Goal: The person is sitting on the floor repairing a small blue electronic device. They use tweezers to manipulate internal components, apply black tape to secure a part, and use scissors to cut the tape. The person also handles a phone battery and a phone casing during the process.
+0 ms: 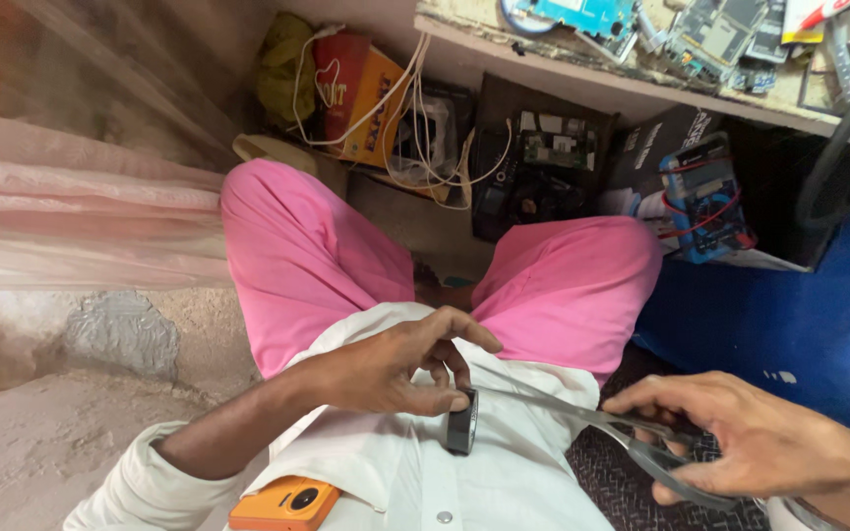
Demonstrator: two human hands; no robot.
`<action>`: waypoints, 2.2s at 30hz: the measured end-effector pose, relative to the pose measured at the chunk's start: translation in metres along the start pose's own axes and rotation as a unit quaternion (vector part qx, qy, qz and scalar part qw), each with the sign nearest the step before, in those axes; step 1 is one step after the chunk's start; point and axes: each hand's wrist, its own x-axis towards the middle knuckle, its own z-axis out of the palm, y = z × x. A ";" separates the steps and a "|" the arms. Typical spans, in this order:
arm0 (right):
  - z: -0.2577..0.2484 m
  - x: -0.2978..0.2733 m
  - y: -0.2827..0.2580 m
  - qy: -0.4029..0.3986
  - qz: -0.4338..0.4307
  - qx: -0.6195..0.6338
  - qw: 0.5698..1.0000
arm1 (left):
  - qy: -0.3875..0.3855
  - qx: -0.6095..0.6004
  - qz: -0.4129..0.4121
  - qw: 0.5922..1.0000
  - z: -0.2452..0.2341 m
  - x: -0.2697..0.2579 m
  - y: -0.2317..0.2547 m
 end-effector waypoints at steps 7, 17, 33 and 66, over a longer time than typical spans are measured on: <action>0.003 -0.026 0.065 0.084 -0.266 0.050 0.959 | -0.009 -0.338 -0.061 0.939 0.005 0.003 -0.026; 0.113 0.106 0.009 0.206 -0.222 0.435 0.848 | 0.000 -0.414 -0.043 0.909 0.006 0.001 -0.037; 0.062 0.088 -0.003 0.511 -0.289 0.375 0.718 | 0.158 -0.223 0.050 0.961 -0.022 0.003 -0.130; 0.022 0.140 -0.121 0.355 -0.404 0.578 0.613 | 0.149 -0.314 0.251 0.903 -0.003 0.040 -0.010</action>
